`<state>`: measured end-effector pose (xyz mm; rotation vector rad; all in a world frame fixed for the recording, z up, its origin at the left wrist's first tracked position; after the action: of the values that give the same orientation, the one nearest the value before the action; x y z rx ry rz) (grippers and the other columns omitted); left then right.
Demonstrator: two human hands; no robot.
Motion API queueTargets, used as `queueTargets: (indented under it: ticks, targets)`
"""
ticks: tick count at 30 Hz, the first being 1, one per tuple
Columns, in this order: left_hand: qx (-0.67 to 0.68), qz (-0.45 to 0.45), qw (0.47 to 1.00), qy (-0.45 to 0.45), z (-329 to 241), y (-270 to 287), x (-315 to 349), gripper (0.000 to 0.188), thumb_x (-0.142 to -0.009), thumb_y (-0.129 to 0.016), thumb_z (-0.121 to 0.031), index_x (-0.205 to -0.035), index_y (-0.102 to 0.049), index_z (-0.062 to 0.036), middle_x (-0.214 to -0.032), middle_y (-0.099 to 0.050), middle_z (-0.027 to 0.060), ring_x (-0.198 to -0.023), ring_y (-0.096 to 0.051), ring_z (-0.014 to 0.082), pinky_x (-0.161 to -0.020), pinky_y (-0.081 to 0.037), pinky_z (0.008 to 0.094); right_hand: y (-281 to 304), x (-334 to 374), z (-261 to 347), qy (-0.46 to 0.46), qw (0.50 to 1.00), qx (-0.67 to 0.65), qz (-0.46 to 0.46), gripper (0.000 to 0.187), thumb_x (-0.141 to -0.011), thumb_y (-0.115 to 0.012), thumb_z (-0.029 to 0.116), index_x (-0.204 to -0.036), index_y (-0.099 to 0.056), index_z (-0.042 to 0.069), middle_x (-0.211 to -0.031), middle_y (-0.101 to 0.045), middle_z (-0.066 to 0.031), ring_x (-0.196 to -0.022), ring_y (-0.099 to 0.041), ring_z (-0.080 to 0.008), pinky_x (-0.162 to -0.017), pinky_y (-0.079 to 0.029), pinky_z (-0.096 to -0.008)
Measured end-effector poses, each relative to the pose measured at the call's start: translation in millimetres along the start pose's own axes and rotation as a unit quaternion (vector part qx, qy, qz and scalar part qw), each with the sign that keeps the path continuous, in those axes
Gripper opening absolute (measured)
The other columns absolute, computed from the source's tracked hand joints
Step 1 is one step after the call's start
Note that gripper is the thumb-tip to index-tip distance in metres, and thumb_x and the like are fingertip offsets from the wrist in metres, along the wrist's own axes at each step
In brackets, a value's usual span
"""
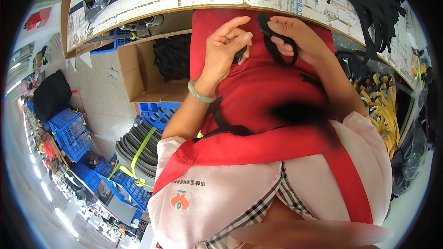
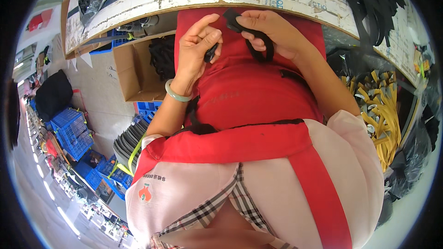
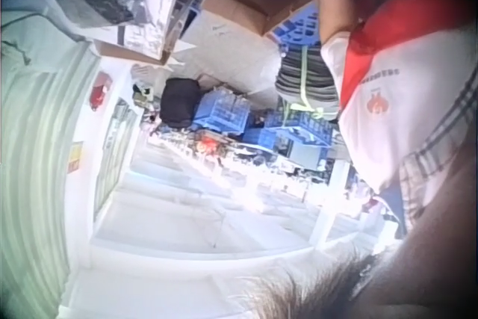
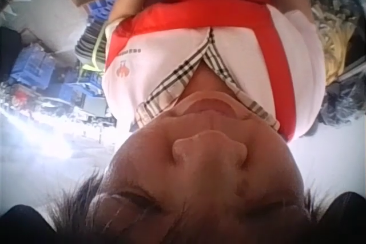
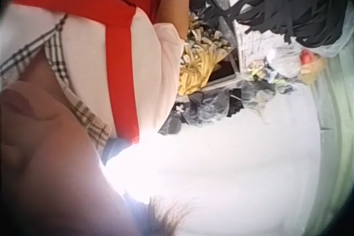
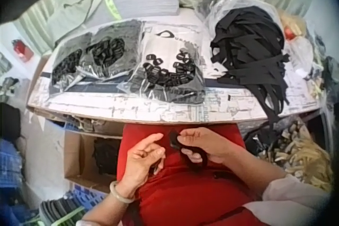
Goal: Assembling plastic buckles onto fabric straps at a workbench.
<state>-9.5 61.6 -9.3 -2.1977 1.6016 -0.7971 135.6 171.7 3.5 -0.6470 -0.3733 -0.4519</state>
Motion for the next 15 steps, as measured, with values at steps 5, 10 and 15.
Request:
queueTargets:
  ticks: [5, 10, 15]
  targets:
    - [-0.236, 0.007, 0.955, -0.177, -8.8, -7.5, -0.7, 0.024, -0.078, -0.071, 0.005, -0.101, -0.069, -0.0006, -0.088, -0.062, 0.0031, -0.069, -0.056, 0.0074, -0.057, -0.044, 0.0196, -16.4, -2.8, -14.4, -0.039, 0.993, -0.105, 0.037, 0.024, -0.098, -0.052, 0.029, -0.097, -0.056, 0.006, -0.068, -0.051, 0.0016, -0.048, -0.041, -0.0041, -0.043, -0.034, -0.0182]
    - [-0.300, 0.003, 0.935, -0.187, -6.8, -2.5, -11.8, 0.013, -0.085, -0.067, 0.002, -0.097, -0.067, 0.0009, -0.084, -0.062, 0.0007, -0.063, -0.052, 0.0037, -0.053, -0.041, 0.0176, -17.9, -5.7, -22.7, -0.018, 0.999, -0.049, -0.009, 0.027, -0.100, -0.049, 0.031, -0.101, -0.056, 0.005, -0.066, -0.052, 0.0001, -0.048, -0.043, -0.0042, -0.042, -0.035, -0.0191]
    - [-0.160, -0.055, 0.986, -0.014, 3.0, 4.8, -11.3, 0.003, -0.086, -0.068, -0.003, -0.088, -0.067, -0.0002, -0.070, -0.061, -0.0018, -0.057, -0.050, 0.0019, -0.049, -0.038, 0.0171, -1.6, 2.0, -4.1, 0.101, 0.981, 0.098, -0.135, 0.022, -0.098, -0.051, 0.026, -0.096, -0.055, 0.004, -0.064, -0.055, -0.0011, -0.046, -0.044, -0.0049, -0.040, -0.036, -0.0193]
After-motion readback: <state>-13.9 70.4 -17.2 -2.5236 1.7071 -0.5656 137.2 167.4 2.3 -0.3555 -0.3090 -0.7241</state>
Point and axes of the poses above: each hand's wrist, its own x-axis away from the middle knuckle, its own y-axis out of the back of the hand, z = x × y, the point moved 4 cm from there along -x, towards the middle knuckle
